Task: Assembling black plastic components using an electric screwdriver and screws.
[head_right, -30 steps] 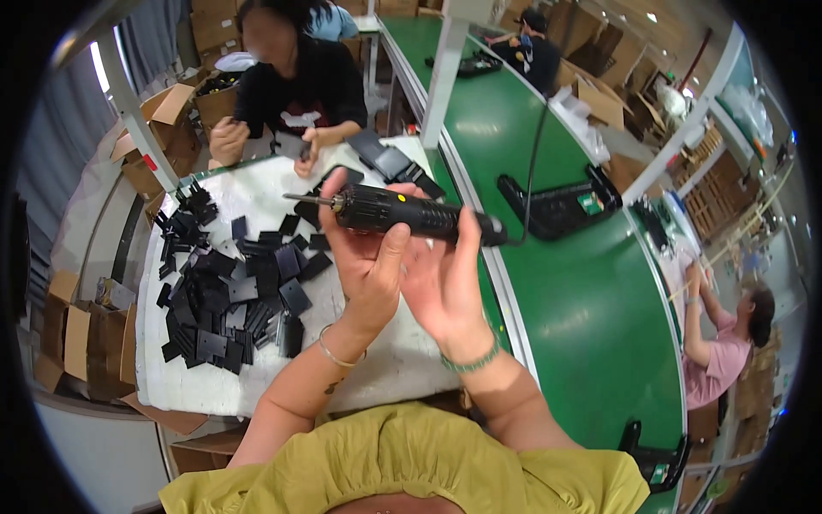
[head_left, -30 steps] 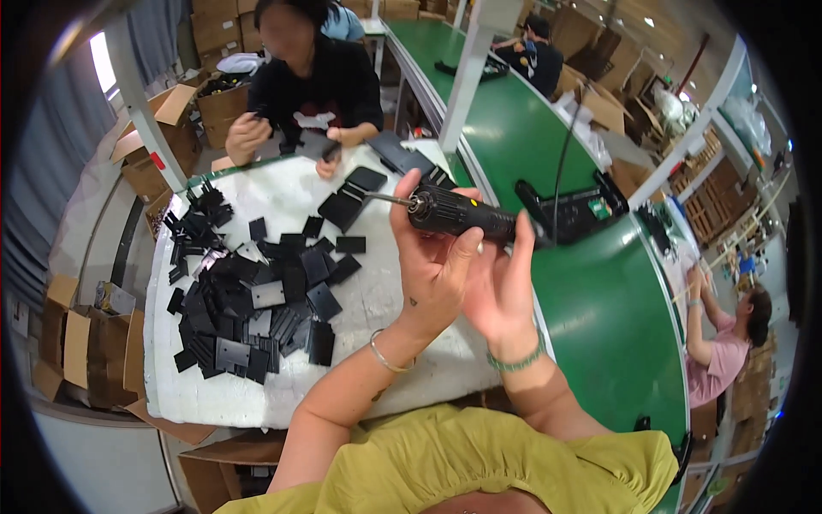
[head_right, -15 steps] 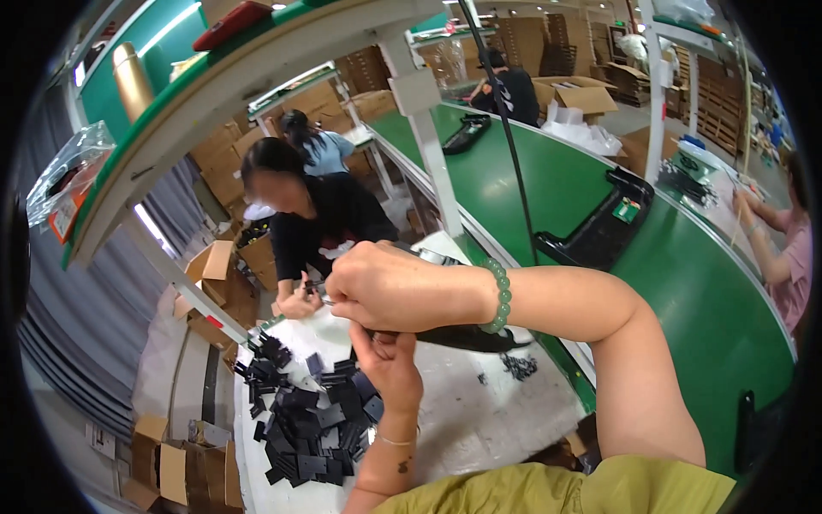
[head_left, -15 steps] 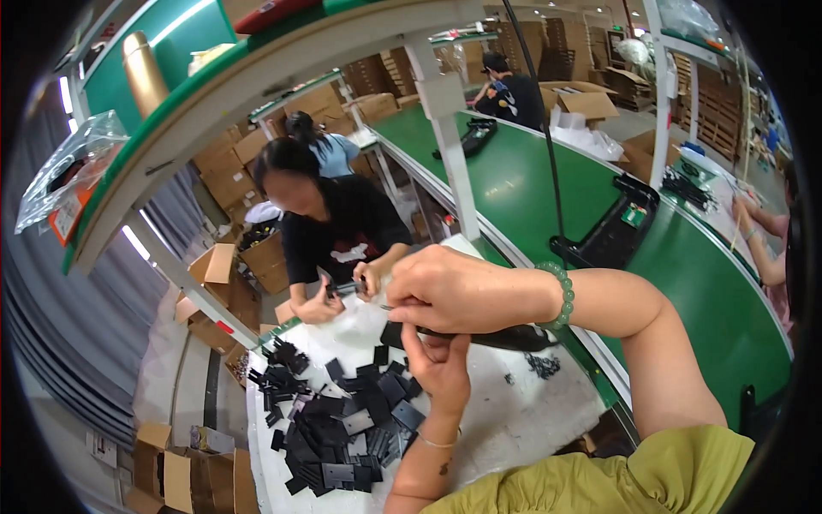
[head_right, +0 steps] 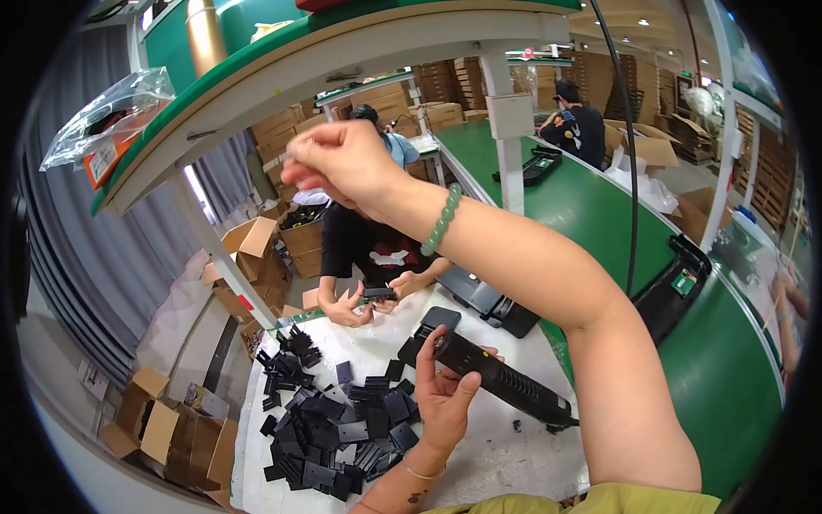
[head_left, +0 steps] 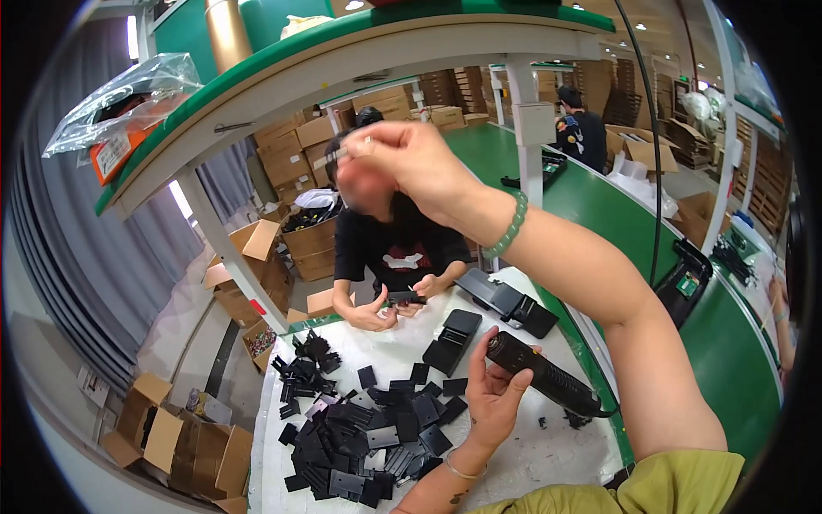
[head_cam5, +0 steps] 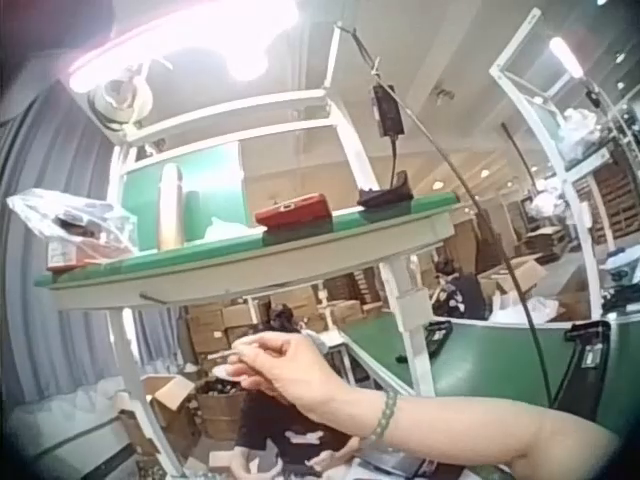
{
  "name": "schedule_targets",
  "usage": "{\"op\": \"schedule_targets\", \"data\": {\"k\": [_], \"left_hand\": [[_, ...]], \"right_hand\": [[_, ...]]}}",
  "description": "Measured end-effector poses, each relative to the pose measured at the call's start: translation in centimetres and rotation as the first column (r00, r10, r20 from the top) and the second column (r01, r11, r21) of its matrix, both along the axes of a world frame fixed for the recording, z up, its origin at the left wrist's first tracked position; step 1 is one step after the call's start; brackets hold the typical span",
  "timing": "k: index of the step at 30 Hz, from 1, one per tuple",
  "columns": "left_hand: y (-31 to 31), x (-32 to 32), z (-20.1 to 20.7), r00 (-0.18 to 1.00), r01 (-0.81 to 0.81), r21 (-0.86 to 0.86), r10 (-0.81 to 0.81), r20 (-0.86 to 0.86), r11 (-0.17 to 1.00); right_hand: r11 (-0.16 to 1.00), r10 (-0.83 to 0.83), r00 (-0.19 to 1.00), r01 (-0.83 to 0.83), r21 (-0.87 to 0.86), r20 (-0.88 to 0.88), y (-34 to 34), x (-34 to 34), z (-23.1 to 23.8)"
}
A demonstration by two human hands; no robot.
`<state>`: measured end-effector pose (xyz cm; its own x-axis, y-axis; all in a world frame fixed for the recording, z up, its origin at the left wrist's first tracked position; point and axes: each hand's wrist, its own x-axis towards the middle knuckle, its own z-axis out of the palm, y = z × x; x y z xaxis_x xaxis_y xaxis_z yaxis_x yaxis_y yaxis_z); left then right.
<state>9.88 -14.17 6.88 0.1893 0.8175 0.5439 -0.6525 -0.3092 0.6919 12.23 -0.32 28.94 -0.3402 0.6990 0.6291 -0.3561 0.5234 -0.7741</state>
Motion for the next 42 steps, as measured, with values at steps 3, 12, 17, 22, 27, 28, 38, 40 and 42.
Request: {"op": "schedule_targets", "data": {"k": [3, 12, 17, 22, 27, 28, 38, 40, 42], "left_hand": [[0.9, -0.6, -0.1, 0.992, -0.118, -0.001, 0.118, -0.037, 0.993], [2.1, -1.3, -0.4, 0.992, -0.126, -0.061, 0.126, 0.006, 0.990], [1.5, -1.1, 0.0, 0.988, -0.150, -0.095, 0.152, 0.020, 0.984], [1.9, -1.0, 0.0, 0.992, -0.123, -0.074, 0.123, -0.004, 0.990], [2.5, -1.8, -0.3, 0.989, -0.144, -0.066, 0.146, 0.025, 0.987], [2.5, -2.0, -0.2, 0.990, -0.137, -0.064, 0.139, 0.023, 0.988], [2.2, -1.2, -0.6, 0.995, -0.103, -0.146, 0.103, -0.007, 0.984], [1.8, -1.1, -0.3, 0.996, -0.074, -0.182, 0.081, 0.032, 0.981], [1.8, -1.1, 0.1, 0.996, -0.053, -0.195, 0.065, 0.056, 0.979]], "right_hand": [[0.998, 0.032, 0.981, -0.023, 0.050, -0.194, 1.2, -2.3, 1.5], [0.922, -0.065, 0.983, 0.124, 0.366, -0.171, 2.7, -10.0, 6.3], [0.856, -0.315, 0.942, 0.333, 0.395, -0.112, 3.7, -12.3, 7.7], [0.259, -0.737, 0.563, 0.746, 0.613, -0.373, 4.7, -11.0, 6.4], [0.388, -0.648, 0.742, 0.517, 0.763, -0.173, 6.7, -6.4, 0.6], [0.337, -0.734, 0.670, 0.502, 0.796, -0.112, 8.8, -5.4, -0.5], [0.692, -0.719, 0.680, 0.720, -0.056, -0.142, 23.6, 0.9, 4.6], [0.839, -0.524, 0.772, 0.540, -0.064, -0.359, 24.1, 0.3, 4.7], [0.848, -0.507, 0.769, 0.525, -0.066, -0.390, 24.9, 0.1, 5.7]]}}
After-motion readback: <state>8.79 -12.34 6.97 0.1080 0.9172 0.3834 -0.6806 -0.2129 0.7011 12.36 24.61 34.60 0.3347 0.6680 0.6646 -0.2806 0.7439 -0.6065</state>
